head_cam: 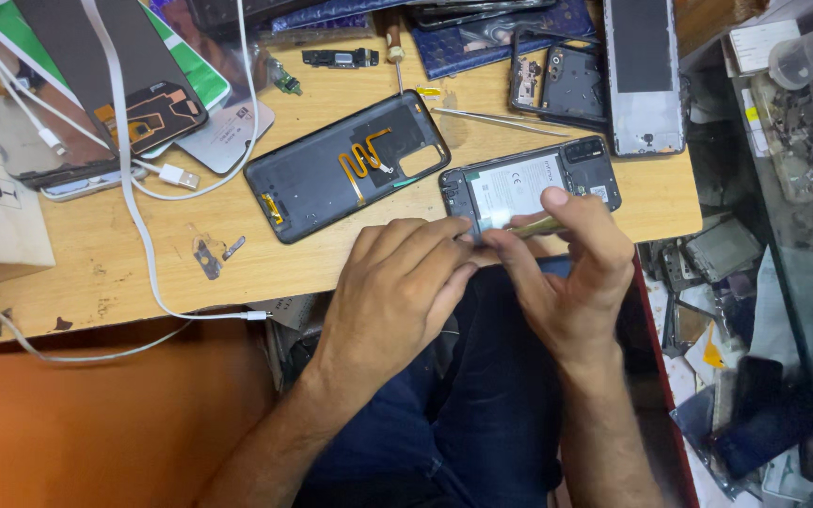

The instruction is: The person uses tweezers and a screwdriver to manipulate internal components of a disassembled smartphone. They connect a ribbon cable, adjust parts on the motherboard, and tighten screws to secure the internal assembly.

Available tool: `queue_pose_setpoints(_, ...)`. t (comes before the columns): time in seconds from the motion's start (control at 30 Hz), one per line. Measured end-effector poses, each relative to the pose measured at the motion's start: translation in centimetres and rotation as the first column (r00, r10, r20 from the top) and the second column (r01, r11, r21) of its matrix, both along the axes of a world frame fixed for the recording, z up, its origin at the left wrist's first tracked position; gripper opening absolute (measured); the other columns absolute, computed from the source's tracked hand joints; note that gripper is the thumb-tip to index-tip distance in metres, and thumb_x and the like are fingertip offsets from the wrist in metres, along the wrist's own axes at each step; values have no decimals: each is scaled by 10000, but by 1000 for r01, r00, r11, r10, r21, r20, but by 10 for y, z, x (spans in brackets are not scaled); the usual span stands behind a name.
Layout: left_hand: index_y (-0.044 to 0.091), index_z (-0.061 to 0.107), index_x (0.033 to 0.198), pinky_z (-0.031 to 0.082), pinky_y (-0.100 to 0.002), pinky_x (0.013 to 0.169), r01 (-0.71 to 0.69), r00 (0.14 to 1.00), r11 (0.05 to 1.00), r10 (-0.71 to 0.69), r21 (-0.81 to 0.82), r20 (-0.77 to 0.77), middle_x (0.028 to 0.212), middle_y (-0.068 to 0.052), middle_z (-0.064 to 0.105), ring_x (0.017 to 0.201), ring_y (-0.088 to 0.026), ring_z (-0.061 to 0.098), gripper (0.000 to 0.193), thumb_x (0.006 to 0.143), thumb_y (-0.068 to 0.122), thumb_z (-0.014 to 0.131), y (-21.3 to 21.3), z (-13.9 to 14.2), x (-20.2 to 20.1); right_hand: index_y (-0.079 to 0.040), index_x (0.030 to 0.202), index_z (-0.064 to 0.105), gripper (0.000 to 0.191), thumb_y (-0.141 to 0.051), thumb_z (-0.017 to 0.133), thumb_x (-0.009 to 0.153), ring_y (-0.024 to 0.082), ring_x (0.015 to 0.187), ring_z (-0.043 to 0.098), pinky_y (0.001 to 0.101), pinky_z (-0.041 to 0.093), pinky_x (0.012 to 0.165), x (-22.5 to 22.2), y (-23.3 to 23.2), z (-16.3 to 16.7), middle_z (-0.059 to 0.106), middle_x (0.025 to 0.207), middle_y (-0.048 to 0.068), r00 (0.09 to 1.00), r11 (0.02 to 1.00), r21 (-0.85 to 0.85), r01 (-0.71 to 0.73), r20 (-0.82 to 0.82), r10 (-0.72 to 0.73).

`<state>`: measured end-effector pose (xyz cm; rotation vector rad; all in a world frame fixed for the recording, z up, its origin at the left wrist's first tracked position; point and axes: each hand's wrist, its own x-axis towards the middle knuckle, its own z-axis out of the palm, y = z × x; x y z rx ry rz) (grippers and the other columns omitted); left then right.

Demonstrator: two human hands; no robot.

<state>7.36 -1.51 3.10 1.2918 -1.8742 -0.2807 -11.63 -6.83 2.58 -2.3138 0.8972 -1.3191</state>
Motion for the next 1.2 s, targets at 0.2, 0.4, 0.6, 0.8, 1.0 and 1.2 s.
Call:
queue_pose_setpoints(0.2, 17, 716, 1160, 489, -401, 903, 13, 998, 999, -10, -50, 60, 1304, -81, 673, 1162, -279, 615, 311, 876, 126, 779, 4, 1, 5, -91, 1518, 313, 666, 162, 638, 994, 241, 1034, 707, 358, 622, 899, 0, 1, 13, 649, 1152, 162, 988, 976, 164, -145, -20, 150)
queue_pose_setpoints(0.4, 32, 726, 1167, 497, -397, 908, -10, 996, 997, 17, -79, 84, 1305, -64, 684, 1154, -259, 615, 315, 882, 155, 781, 4, -1, 4, -56, 1487, 274, 603, 155, 546, 991, 221, 1058, 703, 328, 617, 906, 9, -5, 29, 653, 1161, 166, 987, 905, 393, -162, 49, 156)
queue_pose_setpoints(0.6, 56, 735, 1166, 494, -389, 886, -34, 997, 998, 38, -53, 73, 1303, -43, 695, 1039, -216, 618, 329, 866, 179, 790, 7, -5, 1, -60, 1485, 288, 639, 217, 557, 976, 281, 1088, 686, 359, 613, 919, 4, -2, 18, 585, 1237, 223, 980, 947, 256, -196, 16, 198)
queue_pose_setpoints(0.8, 41, 726, 1177, 481, -390, 892, -65, 995, 996, 69, -54, 75, 1313, -49, 689, 1048, -227, 613, 371, 854, 215, 785, 8, -3, -1, -146, 1463, 390, 649, 157, 700, 979, 230, 1049, 742, 308, 671, 877, -4, -4, 8, 625, 1117, 149, 980, 982, 108, -156, -107, 168)
queue_pose_setpoints(1.0, 28, 718, 1167, 465, -405, 925, -76, 994, 996, 78, -38, 73, 1320, -61, 680, 1076, -241, 596, 375, 861, 234, 785, 12, -3, -3, -171, 1494, 364, 685, 166, 698, 1000, 224, 1018, 743, 296, 674, 821, -6, -2, -3, 637, 1168, 181, 987, 981, 115, -159, -1, 160)
queue_pose_setpoints(1.2, 43, 700, 1202, 524, -396, 979, -20, 993, 998, 13, -57, -119, 1233, -67, 684, 1116, -264, 643, 287, 955, 184, 737, 14, 12, 15, -236, 1644, 174, 836, 163, 615, 1057, 273, 1058, 733, 360, 682, 907, -19, 2, -22, 659, 1217, 215, 975, 965, 196, -173, 175, 140)
